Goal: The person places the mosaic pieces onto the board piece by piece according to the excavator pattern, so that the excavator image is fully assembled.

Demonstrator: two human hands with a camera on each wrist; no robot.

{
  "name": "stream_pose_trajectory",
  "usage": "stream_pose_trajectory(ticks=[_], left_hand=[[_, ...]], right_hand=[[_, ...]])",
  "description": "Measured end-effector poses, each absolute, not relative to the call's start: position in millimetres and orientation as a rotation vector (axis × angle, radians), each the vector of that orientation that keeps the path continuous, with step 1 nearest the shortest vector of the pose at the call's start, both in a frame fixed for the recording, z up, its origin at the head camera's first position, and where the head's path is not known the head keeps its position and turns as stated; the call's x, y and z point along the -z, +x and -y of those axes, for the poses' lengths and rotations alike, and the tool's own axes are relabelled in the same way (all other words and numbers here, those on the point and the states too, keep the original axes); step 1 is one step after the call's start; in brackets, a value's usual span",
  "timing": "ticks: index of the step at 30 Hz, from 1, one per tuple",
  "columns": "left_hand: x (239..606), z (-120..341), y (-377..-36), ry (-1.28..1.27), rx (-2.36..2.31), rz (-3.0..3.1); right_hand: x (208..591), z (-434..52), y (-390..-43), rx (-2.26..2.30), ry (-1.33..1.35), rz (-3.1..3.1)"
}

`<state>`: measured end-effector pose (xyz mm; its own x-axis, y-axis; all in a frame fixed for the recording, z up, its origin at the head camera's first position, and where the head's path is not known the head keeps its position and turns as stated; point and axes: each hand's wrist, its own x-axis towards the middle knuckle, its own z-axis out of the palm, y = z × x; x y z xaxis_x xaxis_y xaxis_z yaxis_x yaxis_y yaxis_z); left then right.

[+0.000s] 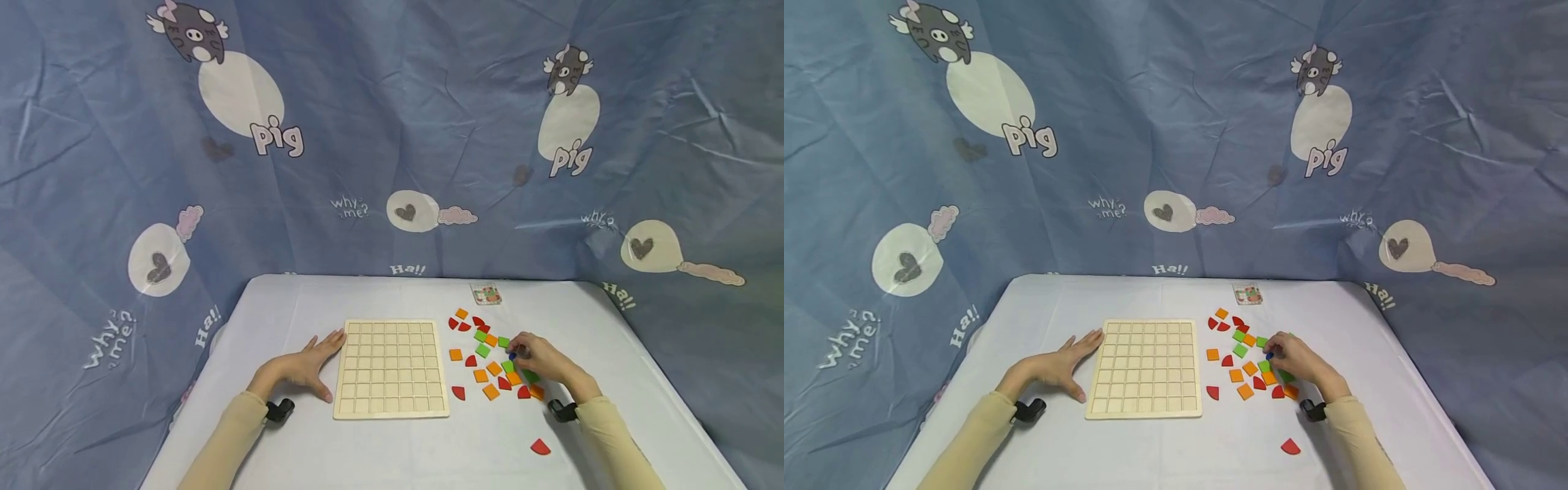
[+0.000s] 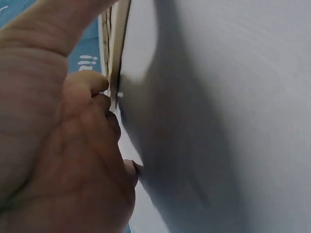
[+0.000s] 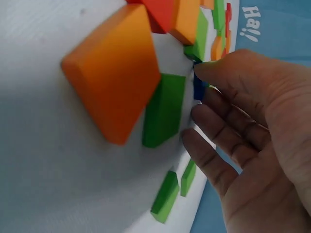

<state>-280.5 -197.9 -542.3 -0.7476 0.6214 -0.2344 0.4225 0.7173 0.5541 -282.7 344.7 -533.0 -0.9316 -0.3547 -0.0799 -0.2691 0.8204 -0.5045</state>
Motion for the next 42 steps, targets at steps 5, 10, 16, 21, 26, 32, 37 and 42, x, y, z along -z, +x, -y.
stream_pose_trajectory(ticks=[5,10,16,21,26,32,37,42], left_hand=[[543,197,-281,0.835,-0.698,-2.481],[546,197,-279,0.842,-0.706,-2.476],[550,196,-276,0.842,-0.720,-2.488],[547,195,-268,0.828,-0.685,-2.488],[547,192,-256,0.832,-0.659,-2.549],[554,191,-255,0.808,-0.630,-2.616],[556,192,-257,0.816,-0.636,-2.608],[558,192,-259,0.823,-0.691,-2.597]], right_hand=[[534,-341,-283,0.717,-0.452,-2.847],[534,-337,-283,0.694,-0.358,-2.832],[537,-338,-283,0.735,-0.284,-2.829],[543,-338,-283,0.759,-0.205,-2.817],[542,-338,-283,0.779,-0.116,-2.811],[537,-335,-283,0.793,0.022,-2.814],[533,-331,-284,0.785,0.122,-2.835],[525,-336,-286,0.768,0.037,-2.873]])
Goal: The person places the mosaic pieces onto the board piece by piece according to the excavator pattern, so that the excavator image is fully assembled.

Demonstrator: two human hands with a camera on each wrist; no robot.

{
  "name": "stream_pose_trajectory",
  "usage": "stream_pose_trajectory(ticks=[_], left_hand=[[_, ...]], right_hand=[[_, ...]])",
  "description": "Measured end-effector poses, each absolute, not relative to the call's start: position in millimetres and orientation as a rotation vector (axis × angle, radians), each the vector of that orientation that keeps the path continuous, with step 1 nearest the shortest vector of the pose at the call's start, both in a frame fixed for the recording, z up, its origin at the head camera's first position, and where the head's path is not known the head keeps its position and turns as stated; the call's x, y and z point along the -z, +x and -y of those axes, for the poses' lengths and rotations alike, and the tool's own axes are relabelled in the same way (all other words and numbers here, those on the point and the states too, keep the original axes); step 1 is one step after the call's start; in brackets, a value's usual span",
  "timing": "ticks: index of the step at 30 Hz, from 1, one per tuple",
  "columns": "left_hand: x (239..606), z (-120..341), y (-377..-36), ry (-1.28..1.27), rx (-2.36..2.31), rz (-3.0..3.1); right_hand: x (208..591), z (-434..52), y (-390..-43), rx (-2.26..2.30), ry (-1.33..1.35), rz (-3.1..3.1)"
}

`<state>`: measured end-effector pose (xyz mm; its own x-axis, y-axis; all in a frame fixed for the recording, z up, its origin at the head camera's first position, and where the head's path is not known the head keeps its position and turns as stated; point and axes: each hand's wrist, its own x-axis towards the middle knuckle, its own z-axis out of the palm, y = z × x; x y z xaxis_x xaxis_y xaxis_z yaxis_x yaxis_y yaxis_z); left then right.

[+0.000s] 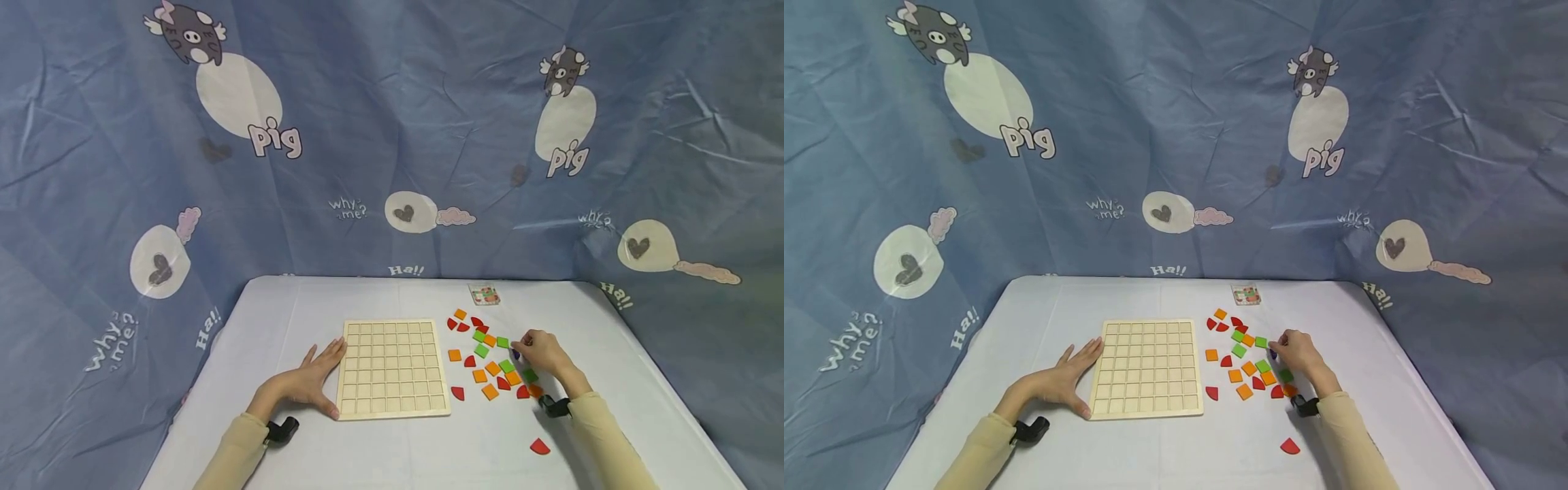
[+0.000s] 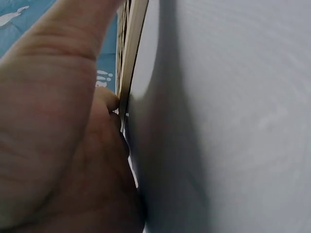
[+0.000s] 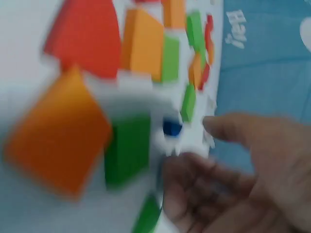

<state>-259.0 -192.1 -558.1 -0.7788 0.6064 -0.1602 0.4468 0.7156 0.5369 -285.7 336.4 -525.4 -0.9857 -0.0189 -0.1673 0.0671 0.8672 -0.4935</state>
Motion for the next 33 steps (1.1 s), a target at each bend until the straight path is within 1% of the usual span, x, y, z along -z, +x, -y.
stream_pose_trajectory(ticks=[4,8,14,21,24,33], left_hand=[[560,192,-259,0.825,-0.700,-2.599],[563,193,-259,0.823,-0.696,-2.599],[560,192,-259,0.853,-0.707,-2.577],[559,193,-258,0.848,-0.685,-2.569],[559,194,-258,0.859,-0.697,-2.567],[554,193,-257,0.862,-0.700,-2.555]], right_hand=[[526,-344,-287,0.818,-0.148,-2.831],[531,-345,-287,0.822,-0.252,-2.787],[532,-344,-285,0.766,-0.276,-2.832],[531,-345,-285,0.669,-0.411,-2.865],[532,-343,-286,0.656,-0.428,-2.887],[528,-333,-287,0.689,-0.374,-2.928]])
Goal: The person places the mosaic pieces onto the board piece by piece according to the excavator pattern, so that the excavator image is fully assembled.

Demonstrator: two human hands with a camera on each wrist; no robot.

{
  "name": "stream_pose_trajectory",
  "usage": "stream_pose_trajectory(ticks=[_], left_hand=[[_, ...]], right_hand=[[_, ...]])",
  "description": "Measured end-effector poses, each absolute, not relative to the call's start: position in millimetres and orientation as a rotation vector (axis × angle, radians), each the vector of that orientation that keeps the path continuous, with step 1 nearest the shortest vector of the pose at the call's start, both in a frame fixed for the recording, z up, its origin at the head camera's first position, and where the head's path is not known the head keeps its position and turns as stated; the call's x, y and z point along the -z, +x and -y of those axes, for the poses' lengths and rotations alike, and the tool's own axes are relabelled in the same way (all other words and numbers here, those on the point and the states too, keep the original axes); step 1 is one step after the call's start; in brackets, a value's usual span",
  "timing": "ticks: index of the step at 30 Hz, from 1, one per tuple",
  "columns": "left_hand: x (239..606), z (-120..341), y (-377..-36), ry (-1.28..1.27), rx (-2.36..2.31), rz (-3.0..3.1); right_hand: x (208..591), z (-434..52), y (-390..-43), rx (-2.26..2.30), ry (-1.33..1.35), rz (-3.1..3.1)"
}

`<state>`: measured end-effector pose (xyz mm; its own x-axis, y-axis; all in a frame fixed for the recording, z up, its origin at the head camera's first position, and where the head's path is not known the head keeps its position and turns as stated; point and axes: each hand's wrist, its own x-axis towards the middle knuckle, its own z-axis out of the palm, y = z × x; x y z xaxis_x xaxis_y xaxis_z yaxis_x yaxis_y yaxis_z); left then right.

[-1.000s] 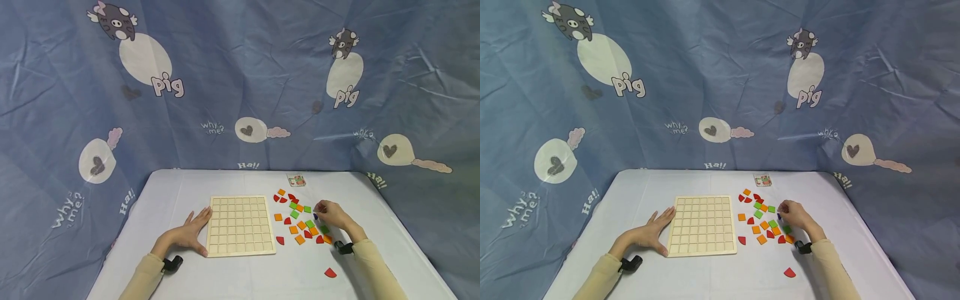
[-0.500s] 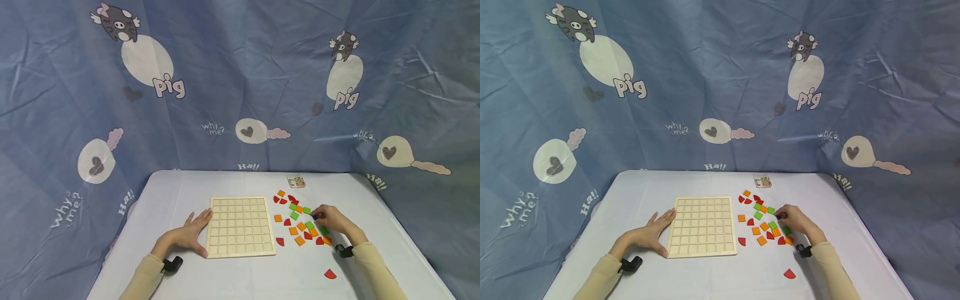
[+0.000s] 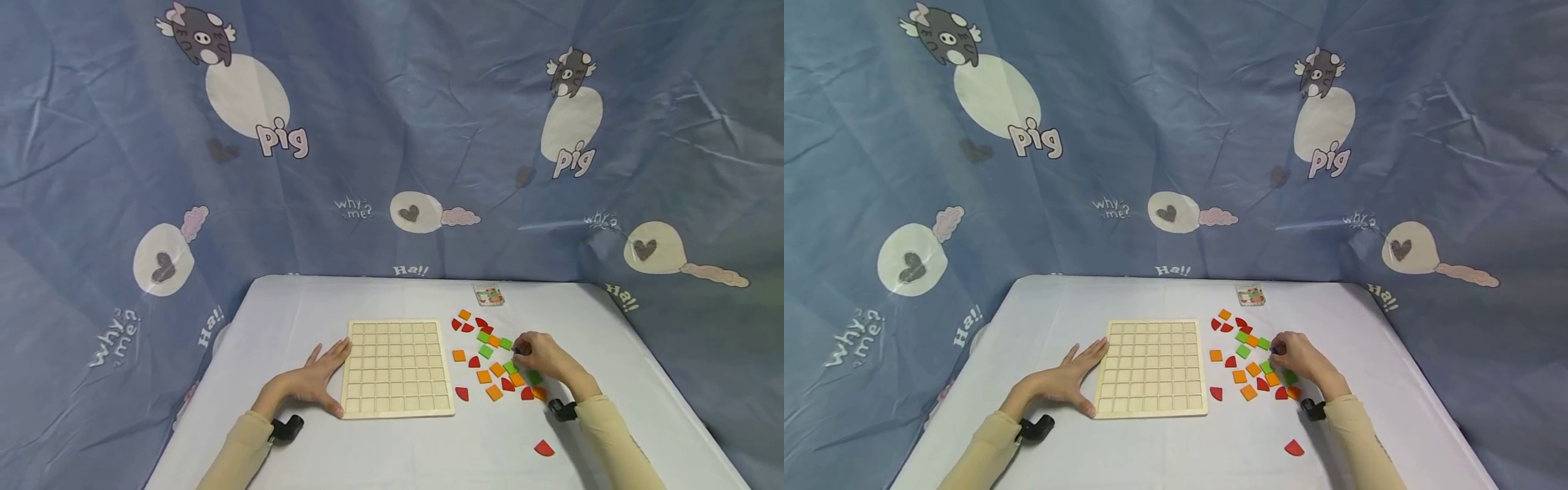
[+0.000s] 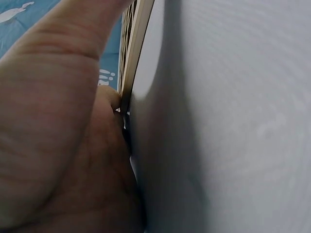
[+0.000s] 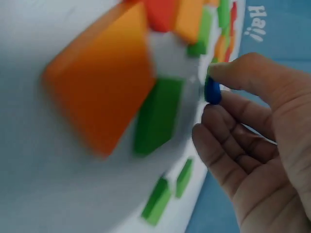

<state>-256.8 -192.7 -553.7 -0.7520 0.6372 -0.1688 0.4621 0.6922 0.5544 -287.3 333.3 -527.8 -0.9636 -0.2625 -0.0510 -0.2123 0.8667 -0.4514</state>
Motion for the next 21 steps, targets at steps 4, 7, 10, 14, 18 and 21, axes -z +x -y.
stream_pose_trajectory(ticks=[4,7,10,14,18,21], left_hand=[[554,192,-257,0.855,-0.698,-2.556],[555,193,-257,0.843,-0.686,-2.558],[555,193,-258,0.841,-0.681,-2.559],[556,193,-258,0.845,-0.684,-2.563],[557,193,-258,0.848,-0.691,-2.566],[558,193,-257,0.851,-0.697,-2.564]], right_hand=[[519,-311,-287,0.738,-0.457,-2.963],[513,-282,-290,0.763,-0.582,-2.975],[511,-251,-294,0.783,-0.696,-2.951],[515,-218,-302,0.794,-0.801,-2.883],[524,-198,-310,0.786,-0.889,-2.839],[531,-191,-313,0.766,-0.944,-2.819]])
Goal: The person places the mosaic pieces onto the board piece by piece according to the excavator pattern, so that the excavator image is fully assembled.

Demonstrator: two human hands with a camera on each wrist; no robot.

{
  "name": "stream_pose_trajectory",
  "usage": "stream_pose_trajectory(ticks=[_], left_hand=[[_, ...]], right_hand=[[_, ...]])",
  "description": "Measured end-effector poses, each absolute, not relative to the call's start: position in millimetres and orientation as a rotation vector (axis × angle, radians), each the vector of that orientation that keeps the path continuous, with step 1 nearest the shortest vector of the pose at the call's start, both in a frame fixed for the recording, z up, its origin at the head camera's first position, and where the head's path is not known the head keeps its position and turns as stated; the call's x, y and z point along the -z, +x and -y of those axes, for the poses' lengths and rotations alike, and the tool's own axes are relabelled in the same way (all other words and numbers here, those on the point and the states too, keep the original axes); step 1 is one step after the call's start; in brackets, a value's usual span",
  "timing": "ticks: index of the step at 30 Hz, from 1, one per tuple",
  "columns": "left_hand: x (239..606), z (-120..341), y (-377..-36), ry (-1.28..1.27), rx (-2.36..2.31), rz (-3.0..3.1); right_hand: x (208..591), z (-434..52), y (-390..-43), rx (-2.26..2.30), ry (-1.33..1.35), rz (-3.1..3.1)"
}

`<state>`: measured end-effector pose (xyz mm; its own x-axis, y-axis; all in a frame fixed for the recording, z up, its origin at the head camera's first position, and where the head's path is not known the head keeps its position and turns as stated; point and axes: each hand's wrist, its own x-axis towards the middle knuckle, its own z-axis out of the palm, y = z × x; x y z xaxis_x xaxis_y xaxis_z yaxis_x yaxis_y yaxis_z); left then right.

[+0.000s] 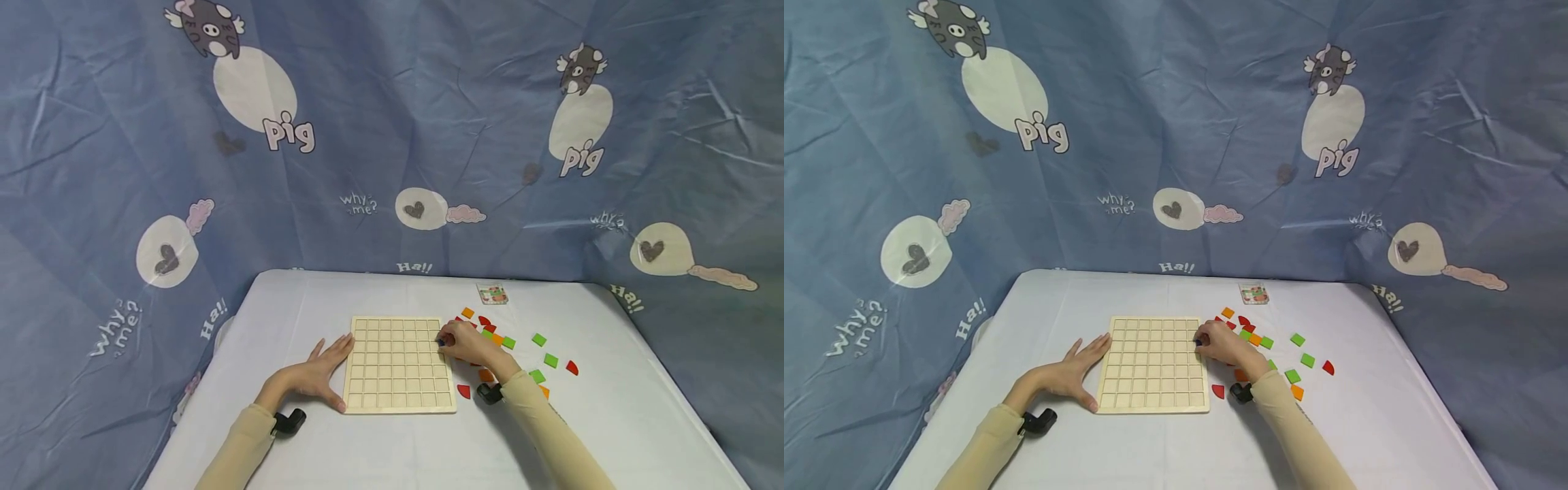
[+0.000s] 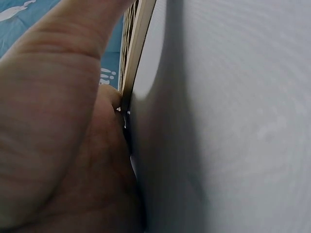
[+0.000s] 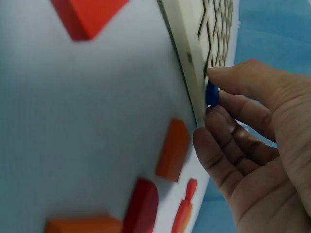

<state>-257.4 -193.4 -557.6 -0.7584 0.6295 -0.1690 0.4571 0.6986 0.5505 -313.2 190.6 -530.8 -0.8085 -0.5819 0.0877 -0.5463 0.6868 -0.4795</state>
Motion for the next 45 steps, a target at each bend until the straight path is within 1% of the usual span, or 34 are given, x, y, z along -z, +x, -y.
stream_pose_trajectory(ticks=[11,16,40,45], left_hand=[[556.4,194.5,-259.7,0.853,-0.693,-2.559],[556.5,194.7,-260.0,0.861,-0.695,-2.556],[556.5,193.1,-259.4,0.862,-0.729,-2.542],[556.5,192.9,-258.6,0.860,-0.720,-2.547]], right_hand=[[533.5,-183.0,-314.4,0.672,-0.813,-2.820],[532.5,-182.0,-312.6,0.718,-0.774,-2.797],[530.9,-186.2,-314.9,0.892,-0.709,-2.691],[527.1,-188.8,-314.7,0.911,-0.748,-2.688]])
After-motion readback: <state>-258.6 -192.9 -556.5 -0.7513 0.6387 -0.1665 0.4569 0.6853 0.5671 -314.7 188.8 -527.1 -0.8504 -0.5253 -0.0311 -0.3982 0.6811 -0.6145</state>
